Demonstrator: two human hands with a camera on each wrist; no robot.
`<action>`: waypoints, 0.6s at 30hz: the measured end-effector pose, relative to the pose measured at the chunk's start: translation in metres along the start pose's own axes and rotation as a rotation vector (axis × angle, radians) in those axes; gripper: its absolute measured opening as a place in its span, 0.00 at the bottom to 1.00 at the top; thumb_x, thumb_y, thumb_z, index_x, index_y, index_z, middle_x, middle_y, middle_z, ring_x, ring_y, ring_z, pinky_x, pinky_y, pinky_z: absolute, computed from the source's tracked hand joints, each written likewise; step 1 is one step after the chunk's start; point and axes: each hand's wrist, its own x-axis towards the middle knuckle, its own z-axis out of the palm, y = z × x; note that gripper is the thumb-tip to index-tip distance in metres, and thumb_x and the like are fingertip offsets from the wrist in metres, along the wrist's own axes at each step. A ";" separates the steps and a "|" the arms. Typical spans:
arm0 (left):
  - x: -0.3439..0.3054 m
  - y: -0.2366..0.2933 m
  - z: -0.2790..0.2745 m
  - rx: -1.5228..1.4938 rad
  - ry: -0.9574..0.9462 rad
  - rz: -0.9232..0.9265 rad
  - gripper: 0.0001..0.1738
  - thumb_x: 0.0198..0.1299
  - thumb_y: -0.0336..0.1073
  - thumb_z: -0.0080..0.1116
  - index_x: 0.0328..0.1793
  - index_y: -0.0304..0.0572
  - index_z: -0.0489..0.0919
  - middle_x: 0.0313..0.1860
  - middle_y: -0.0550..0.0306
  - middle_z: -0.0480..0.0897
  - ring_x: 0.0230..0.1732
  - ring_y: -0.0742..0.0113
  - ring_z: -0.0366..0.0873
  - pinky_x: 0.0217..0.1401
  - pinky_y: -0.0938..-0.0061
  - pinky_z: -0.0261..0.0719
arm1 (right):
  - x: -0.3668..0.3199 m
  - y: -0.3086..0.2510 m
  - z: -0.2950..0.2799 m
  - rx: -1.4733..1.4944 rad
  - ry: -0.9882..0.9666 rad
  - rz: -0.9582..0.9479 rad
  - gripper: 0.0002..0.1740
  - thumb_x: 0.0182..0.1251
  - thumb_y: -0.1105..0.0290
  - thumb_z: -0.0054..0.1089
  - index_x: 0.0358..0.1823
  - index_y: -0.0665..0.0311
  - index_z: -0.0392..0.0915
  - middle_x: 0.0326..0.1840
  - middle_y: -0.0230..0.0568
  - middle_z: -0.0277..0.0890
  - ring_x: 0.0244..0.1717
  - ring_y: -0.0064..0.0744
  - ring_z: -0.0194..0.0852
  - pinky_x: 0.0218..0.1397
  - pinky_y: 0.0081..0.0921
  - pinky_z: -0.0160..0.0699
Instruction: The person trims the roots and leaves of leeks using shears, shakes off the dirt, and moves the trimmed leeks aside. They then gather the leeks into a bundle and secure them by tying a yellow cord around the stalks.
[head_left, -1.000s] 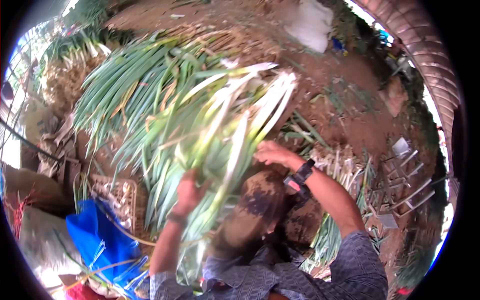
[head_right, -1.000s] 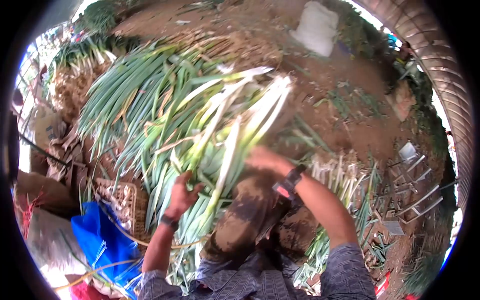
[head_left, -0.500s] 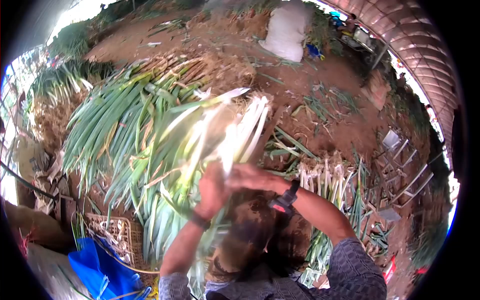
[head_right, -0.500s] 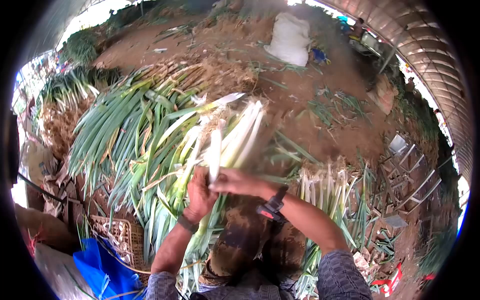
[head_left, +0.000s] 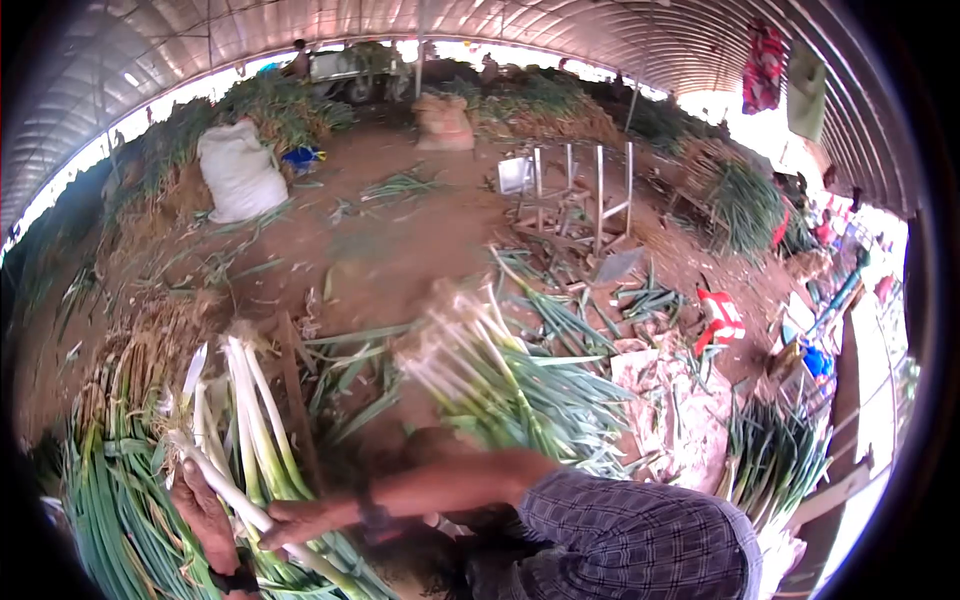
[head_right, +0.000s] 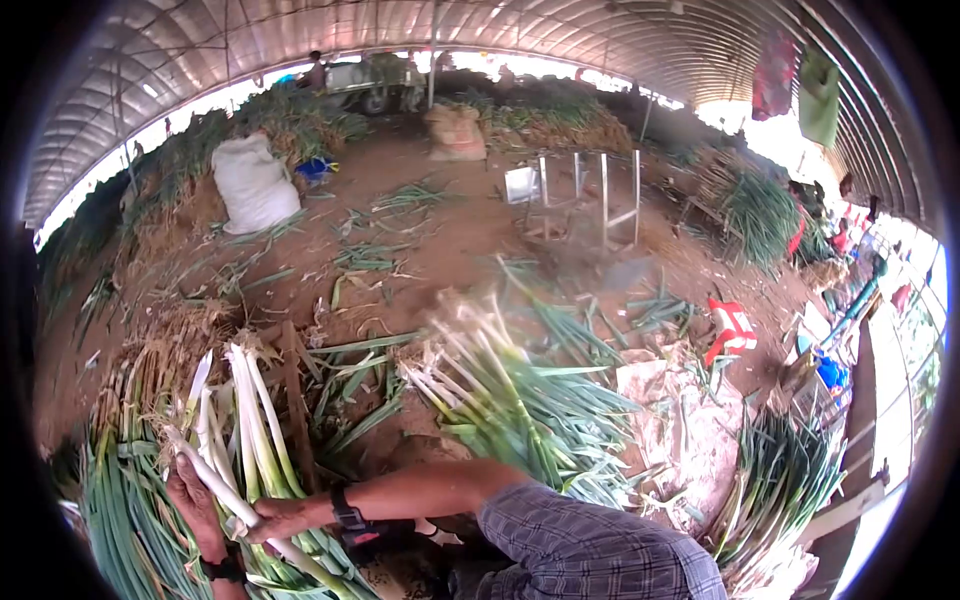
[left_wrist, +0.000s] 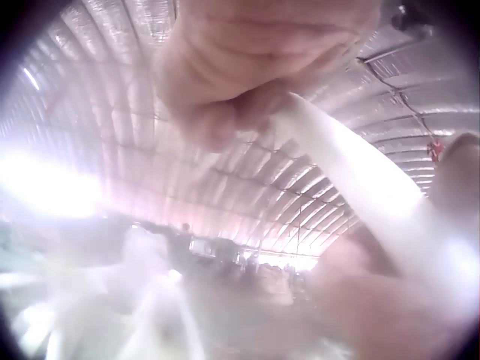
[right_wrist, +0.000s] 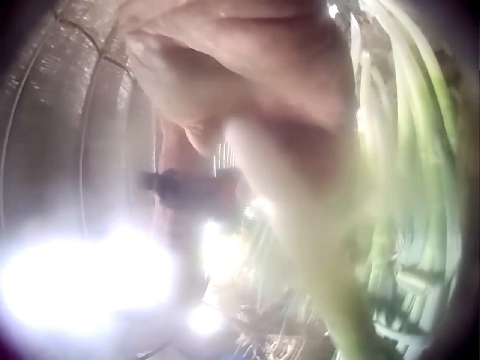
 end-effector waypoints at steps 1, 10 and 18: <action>0.004 0.002 0.002 0.073 0.017 0.095 0.26 0.78 0.47 0.41 0.27 0.38 0.63 0.16 0.67 0.58 0.21 0.78 0.52 0.22 0.71 0.47 | 0.007 0.017 0.000 0.007 0.024 0.031 0.11 0.69 0.65 0.57 0.42 0.67 0.76 0.21 0.36 0.77 0.22 0.27 0.78 0.29 0.28 0.79; 0.076 -0.073 -0.060 -0.282 0.552 -0.003 0.20 0.75 0.46 0.48 0.46 0.34 0.80 0.23 0.64 0.73 0.23 0.78 0.65 0.26 0.75 0.64 | -0.003 0.071 0.035 0.118 0.055 0.072 0.18 0.74 0.56 0.54 0.30 0.61 0.68 0.16 0.31 0.67 0.15 0.24 0.70 0.18 0.27 0.67; 0.063 -0.273 -0.098 -0.177 -0.436 -0.359 0.29 0.70 0.49 0.47 0.68 0.36 0.71 0.46 0.49 0.85 0.42 0.58 0.88 0.33 0.79 0.89 | -0.019 0.007 -0.026 0.257 0.566 0.157 0.15 0.72 0.57 0.55 0.28 0.56 0.74 0.19 0.24 0.68 0.18 0.19 0.63 0.23 0.23 0.64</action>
